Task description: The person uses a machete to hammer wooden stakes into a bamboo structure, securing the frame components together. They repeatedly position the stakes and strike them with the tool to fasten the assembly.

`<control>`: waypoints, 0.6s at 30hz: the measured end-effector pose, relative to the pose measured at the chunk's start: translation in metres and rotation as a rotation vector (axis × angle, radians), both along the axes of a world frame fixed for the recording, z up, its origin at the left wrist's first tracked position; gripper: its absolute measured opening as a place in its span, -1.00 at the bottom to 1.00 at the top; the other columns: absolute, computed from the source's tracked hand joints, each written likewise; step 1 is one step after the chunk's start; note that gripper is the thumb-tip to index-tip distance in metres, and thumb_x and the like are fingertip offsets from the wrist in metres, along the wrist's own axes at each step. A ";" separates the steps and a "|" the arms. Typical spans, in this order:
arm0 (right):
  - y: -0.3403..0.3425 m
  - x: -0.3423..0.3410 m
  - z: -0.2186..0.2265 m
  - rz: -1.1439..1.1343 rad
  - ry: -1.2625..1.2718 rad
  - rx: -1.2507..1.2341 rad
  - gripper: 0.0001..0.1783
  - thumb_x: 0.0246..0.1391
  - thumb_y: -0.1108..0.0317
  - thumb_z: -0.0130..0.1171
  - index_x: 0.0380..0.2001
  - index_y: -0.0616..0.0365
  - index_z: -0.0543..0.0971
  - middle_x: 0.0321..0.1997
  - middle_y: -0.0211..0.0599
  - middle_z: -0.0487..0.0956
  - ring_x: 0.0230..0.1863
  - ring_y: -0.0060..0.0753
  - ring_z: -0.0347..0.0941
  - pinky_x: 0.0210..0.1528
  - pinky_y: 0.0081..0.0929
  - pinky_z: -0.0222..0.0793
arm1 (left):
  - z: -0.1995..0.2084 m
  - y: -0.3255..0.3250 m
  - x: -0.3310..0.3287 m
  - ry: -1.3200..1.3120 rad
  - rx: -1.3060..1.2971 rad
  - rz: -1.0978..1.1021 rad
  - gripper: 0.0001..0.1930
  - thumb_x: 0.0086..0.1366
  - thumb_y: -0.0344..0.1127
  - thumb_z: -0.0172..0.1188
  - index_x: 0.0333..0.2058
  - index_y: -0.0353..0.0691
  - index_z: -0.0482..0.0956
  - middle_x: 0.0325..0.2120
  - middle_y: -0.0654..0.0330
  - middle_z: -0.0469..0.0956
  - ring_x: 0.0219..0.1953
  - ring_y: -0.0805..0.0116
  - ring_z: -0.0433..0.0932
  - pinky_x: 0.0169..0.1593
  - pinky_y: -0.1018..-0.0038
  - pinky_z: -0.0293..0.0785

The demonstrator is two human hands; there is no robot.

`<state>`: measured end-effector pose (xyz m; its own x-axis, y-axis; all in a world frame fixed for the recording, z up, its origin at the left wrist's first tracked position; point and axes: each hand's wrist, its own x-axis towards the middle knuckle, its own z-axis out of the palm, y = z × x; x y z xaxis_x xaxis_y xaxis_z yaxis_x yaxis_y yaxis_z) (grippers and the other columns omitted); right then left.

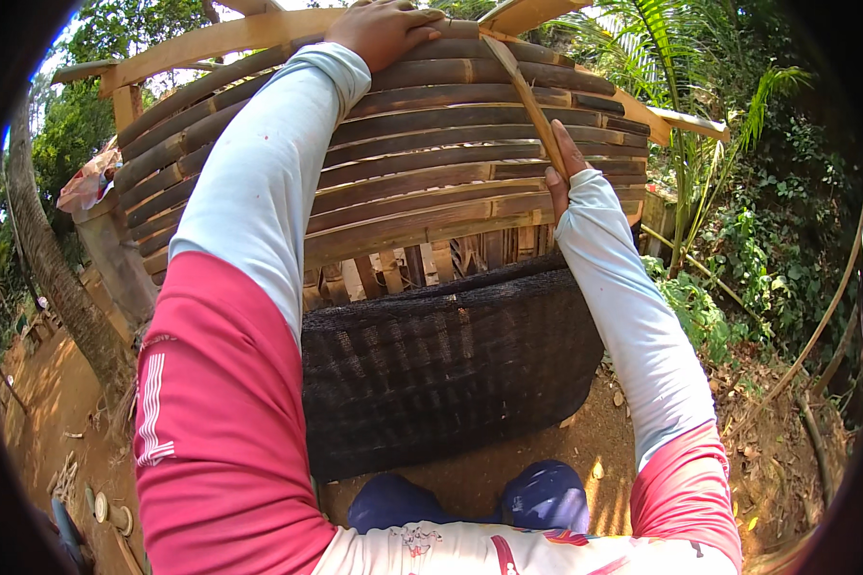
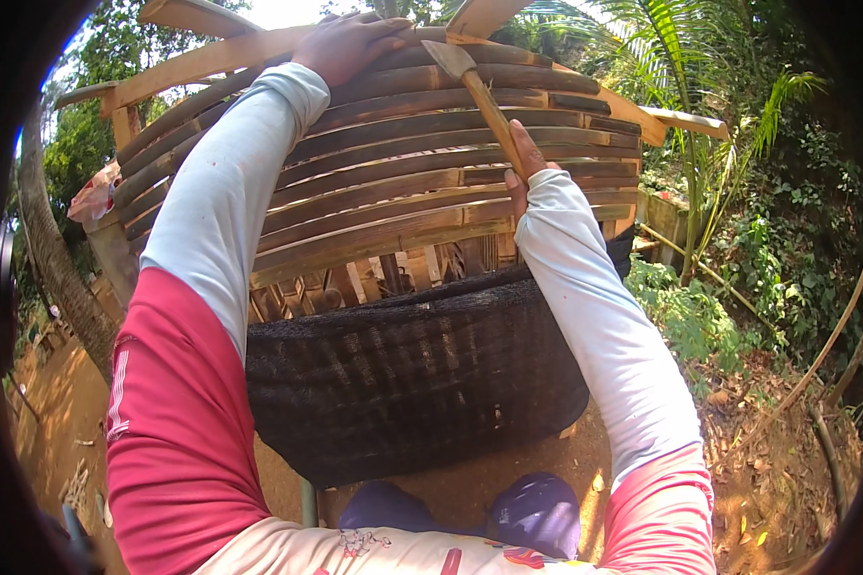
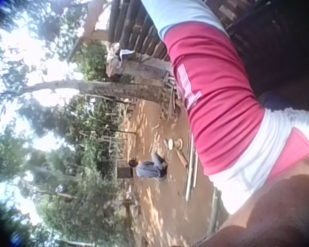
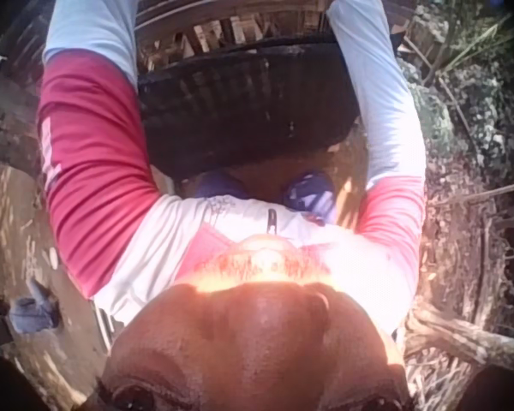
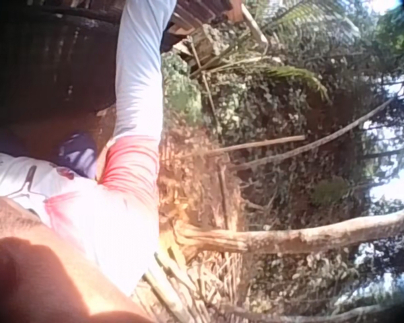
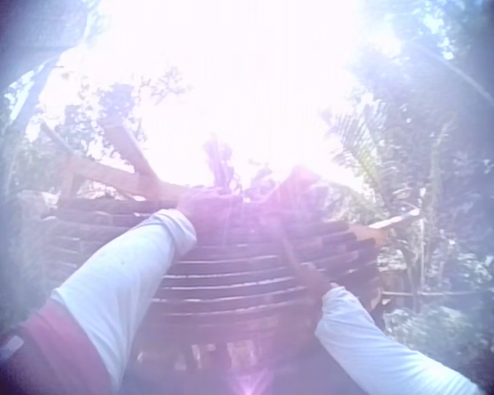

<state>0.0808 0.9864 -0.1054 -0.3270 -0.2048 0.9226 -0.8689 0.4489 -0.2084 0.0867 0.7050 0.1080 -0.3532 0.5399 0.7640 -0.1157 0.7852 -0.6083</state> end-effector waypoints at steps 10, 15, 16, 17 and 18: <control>0.032 -0.090 0.116 -0.374 0.046 0.389 -0.81 0.28 0.16 -0.06 -0.23 -0.10 0.53 -0.48 -0.33 0.51 -0.49 -0.36 0.42 -0.43 -0.40 0.30 | -0.004 -0.010 0.034 -0.003 -0.028 0.011 -0.65 0.34 -0.05 -0.01 0.01 -0.03 0.51 -0.14 0.03 0.59 -0.05 0.07 0.55 0.06 0.15 0.40; 0.016 -0.094 0.175 -0.474 -0.216 0.418 -0.60 0.27 -0.06 -0.09 -0.25 -0.03 0.58 -0.40 -0.25 0.55 -0.38 -0.24 0.46 -0.28 -0.30 0.33 | 0.000 0.000 0.046 -0.141 0.077 0.072 -0.66 0.37 -0.06 -0.04 0.00 -0.04 0.48 -0.10 -0.03 0.57 -0.03 -0.02 0.56 0.06 0.07 0.39; 0.018 -0.097 0.179 -0.473 -0.205 0.378 -0.59 0.27 -0.07 -0.09 -0.24 -0.02 0.58 -0.40 -0.25 0.56 -0.38 -0.23 0.46 -0.28 -0.29 0.33 | 0.001 -0.001 0.044 -0.129 0.072 0.050 -0.67 0.37 -0.06 -0.05 -0.01 -0.05 0.49 -0.11 -0.03 0.58 -0.04 -0.01 0.56 0.05 0.07 0.40; 0.022 -0.099 0.182 -0.470 -0.189 0.341 -0.58 0.27 -0.08 -0.10 -0.23 -0.02 0.58 -0.40 -0.24 0.56 -0.38 -0.23 0.46 -0.28 -0.29 0.33 | 0.001 -0.002 0.042 -0.116 0.068 0.028 -0.67 0.37 -0.07 -0.05 -0.02 -0.05 0.50 -0.12 -0.03 0.58 -0.05 -0.01 0.56 0.05 0.08 0.40; 0.018 -0.099 0.179 -0.454 -0.166 0.315 -0.56 0.26 -0.10 -0.10 -0.23 -0.01 0.58 -0.40 -0.23 0.56 -0.39 -0.22 0.46 -0.28 -0.28 0.33 | 0.001 -0.004 0.044 -0.131 0.070 0.022 -0.67 0.37 -0.07 -0.05 -0.02 -0.05 0.49 -0.12 -0.02 0.58 -0.05 -0.01 0.57 0.04 0.08 0.40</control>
